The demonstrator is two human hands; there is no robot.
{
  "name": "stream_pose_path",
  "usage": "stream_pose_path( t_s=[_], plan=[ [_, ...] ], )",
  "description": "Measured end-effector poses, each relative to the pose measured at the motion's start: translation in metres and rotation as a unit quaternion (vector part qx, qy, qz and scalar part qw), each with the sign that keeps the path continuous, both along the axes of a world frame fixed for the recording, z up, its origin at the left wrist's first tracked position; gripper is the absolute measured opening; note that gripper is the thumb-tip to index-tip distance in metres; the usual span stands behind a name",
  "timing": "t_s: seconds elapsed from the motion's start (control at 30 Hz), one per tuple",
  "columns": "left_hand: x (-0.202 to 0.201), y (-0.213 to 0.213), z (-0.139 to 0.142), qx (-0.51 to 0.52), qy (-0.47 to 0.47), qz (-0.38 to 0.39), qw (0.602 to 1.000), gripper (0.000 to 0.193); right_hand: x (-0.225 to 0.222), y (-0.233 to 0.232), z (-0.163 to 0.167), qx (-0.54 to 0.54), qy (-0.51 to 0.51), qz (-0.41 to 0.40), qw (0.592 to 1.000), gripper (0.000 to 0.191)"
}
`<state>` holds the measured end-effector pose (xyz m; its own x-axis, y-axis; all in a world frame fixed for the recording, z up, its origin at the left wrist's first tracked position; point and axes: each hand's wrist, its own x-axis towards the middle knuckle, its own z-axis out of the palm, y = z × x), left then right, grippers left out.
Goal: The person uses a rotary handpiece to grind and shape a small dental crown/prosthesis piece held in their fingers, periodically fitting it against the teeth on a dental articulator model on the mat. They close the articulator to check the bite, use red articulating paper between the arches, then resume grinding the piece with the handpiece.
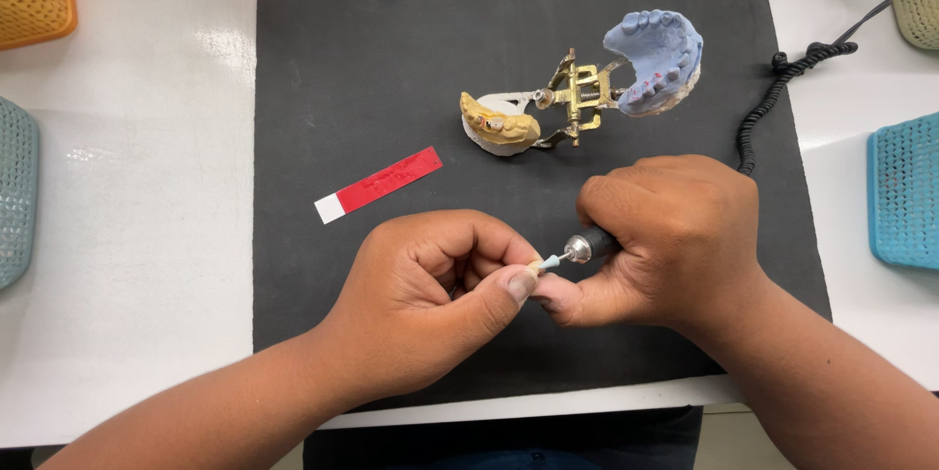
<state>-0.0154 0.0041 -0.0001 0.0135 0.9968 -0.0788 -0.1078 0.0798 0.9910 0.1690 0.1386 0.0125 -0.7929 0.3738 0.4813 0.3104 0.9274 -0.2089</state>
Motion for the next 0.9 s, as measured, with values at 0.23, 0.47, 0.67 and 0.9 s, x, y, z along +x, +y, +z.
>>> stream_pose_path(
  t_s=[0.23,0.47,0.67,0.9],
  plan=[
    [0.0001,-0.0002,-0.0001,-0.006,-0.004,0.0,1.0,0.014,0.0004,0.0004,-0.0001,0.002,-0.003,0.005,1.0,0.071],
    [-0.0003,-0.0002,-0.0015,-0.006,-0.006,-0.001,1.0,0.014,0.0005,0.0006,-0.0011,0.002,-0.002,0.003,1.0,0.07],
    [0.0009,-0.0027,-0.0054,0.021,-0.007,0.011,1.0,0.014,0.0025,0.0007,0.0004,-0.016,0.005,0.01,1.0,0.068],
    [0.001,-0.0063,-0.0086,0.083,-0.012,0.017,0.996,0.015,0.0043,-0.0024,0.0031,-0.087,0.037,0.046,0.995,0.065]
  ],
)
